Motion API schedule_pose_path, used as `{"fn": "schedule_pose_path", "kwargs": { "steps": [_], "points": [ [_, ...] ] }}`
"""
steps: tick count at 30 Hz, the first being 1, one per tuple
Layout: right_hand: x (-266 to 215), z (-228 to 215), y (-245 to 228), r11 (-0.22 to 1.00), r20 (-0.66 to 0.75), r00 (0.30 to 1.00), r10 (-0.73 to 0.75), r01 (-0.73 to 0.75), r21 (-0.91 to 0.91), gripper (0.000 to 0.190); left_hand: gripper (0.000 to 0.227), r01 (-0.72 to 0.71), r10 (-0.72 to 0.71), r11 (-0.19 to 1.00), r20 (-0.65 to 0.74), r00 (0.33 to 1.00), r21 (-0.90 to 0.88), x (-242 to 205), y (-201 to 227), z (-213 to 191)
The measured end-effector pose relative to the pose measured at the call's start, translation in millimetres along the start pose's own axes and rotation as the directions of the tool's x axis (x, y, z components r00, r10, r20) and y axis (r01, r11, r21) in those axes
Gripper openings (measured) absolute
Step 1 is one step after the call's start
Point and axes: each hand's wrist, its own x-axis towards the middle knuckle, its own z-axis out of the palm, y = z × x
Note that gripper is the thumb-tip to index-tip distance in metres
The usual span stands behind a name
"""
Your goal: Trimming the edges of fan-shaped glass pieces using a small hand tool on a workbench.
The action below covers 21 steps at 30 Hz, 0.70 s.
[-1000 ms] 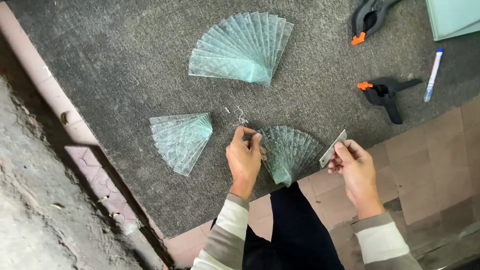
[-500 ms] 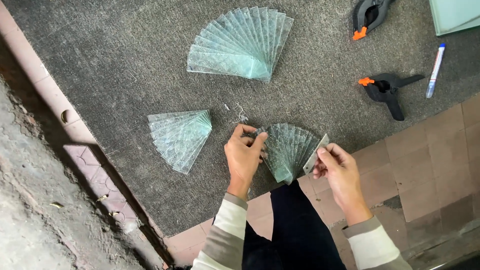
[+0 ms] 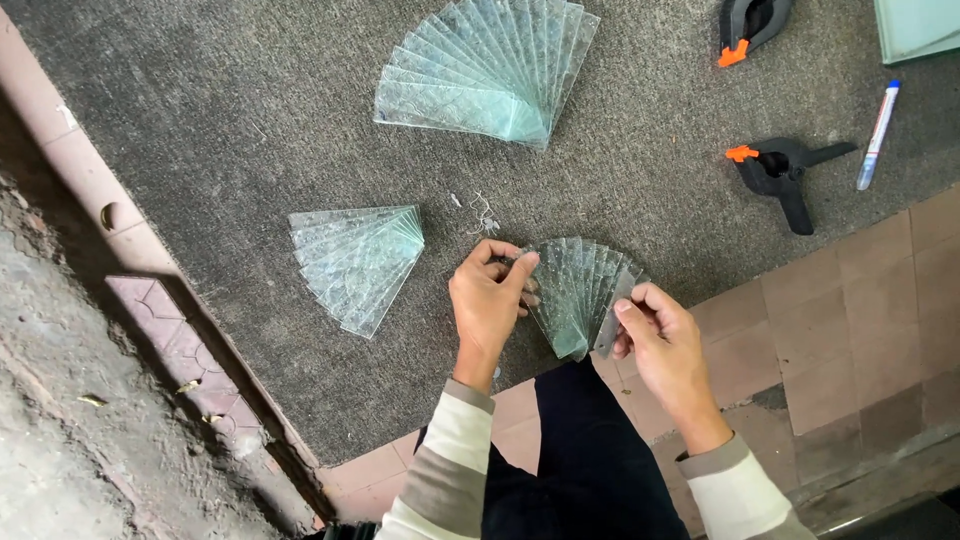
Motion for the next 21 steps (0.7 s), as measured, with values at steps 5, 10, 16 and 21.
{"fn": "schedule_pose_path", "kwargs": {
  "steps": [5,10,16,21],
  "points": [
    [7,-5,8,0.984,0.001,0.996,-0.089,0.089,-0.158,0.017,0.013,0.008,-0.007,0.999,0.007,1.000,-0.039,4,-5,-3],
    [-9,17,-43,0.953,0.067,0.987,-0.149,0.162,-0.257,0.031,0.016,0.019,-0.018,0.995,0.012,1.000,-0.101,5,-8,-3],
    [-7,17,-47,0.890,0.107,0.971,-0.212,0.237,-0.390,0.021,0.014,0.019,-0.019,0.999,0.001,1.000,-0.051,4,-1,-3],
    [-30,8,-23,0.940,0.071,0.990,-0.121,0.137,-0.313,0.020,0.016,0.019,-0.016,0.999,0.060,0.998,-0.041,1,2,-7]
  ]
}}
